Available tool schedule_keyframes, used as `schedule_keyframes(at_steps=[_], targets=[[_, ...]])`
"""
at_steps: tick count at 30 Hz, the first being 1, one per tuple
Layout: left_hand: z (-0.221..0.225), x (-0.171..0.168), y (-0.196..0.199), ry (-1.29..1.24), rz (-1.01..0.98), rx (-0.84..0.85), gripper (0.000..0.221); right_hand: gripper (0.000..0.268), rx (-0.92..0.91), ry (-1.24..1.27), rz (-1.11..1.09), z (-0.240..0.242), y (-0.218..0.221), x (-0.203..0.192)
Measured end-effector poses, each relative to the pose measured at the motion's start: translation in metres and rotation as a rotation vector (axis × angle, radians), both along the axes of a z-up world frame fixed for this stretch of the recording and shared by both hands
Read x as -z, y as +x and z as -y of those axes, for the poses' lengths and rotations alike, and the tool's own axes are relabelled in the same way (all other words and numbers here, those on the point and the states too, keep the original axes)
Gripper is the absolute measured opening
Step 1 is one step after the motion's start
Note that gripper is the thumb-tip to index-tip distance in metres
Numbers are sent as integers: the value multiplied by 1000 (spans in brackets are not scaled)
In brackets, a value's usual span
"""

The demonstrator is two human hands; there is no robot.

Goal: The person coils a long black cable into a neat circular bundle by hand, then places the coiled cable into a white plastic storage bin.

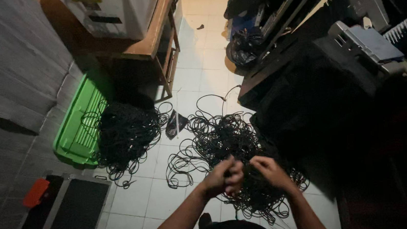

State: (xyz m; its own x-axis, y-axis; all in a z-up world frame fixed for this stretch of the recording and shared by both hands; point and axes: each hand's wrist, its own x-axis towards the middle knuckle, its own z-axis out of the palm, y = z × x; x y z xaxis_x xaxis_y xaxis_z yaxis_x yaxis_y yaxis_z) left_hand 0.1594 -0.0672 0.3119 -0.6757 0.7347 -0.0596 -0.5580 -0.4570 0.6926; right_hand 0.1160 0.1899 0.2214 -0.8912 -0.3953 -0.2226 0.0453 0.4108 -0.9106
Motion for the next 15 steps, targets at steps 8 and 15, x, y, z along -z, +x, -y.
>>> schedule_keyframes(at_steps=[8,15], targets=[[36,-18,-47,-76,38,-953,50,58,-175,213,188,26,39,-35],[48,4,-68,-260,-85,-1203,45,45,-391,251,62,25,49,-105]])
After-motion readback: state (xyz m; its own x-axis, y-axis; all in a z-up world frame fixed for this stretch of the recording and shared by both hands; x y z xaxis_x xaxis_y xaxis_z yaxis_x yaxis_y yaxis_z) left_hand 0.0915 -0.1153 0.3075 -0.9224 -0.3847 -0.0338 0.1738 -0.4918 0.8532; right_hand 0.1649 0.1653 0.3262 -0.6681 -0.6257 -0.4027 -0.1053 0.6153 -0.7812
